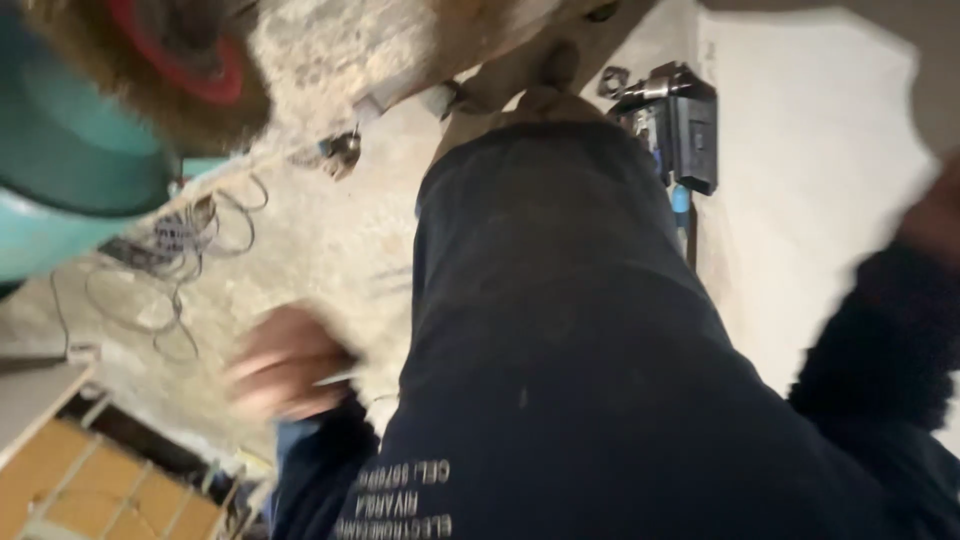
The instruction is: The person disassembles an electric water pump at a workbench, handling the blue pump housing and removing a black cylindrical component from its metal bracket. They then sort small wires, use pliers to cut and strip a wire end, and twist the exposed wire strands by hand.
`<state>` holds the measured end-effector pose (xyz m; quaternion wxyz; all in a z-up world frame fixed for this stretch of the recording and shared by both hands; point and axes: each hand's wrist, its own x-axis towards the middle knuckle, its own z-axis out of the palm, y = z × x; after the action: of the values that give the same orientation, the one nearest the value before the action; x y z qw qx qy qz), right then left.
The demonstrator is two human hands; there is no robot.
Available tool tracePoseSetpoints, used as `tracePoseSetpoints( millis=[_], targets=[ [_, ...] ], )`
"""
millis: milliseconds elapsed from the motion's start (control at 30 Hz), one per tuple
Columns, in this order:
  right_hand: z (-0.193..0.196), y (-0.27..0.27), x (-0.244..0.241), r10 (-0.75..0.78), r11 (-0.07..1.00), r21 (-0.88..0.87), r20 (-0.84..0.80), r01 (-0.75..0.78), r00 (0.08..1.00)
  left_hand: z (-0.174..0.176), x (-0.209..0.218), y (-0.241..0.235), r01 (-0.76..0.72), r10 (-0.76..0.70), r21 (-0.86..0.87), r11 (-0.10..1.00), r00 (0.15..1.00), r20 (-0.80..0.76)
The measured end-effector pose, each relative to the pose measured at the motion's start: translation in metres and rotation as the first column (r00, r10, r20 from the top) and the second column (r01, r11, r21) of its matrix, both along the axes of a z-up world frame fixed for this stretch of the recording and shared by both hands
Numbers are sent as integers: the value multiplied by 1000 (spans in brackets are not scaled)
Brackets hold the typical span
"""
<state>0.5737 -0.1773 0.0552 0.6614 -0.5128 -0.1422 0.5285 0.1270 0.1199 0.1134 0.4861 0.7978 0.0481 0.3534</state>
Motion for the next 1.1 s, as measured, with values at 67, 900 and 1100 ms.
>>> tracePoseSetpoints(
  millis=[67,900,1100],
  targets=[
    [-30,-17,46,58,998,-47,130,-52,990,-14,-34,4,-270,273,-57,961,961,49],
    [-11,249,-76,425,738,10,770,-675,476,-52,49,9,-169,150,-232,958,984,-97],
    [23,256,-109,880,258,135,375,-957,291,-41,79,34,72,-82,-134,988,994,-73]
  ],
)
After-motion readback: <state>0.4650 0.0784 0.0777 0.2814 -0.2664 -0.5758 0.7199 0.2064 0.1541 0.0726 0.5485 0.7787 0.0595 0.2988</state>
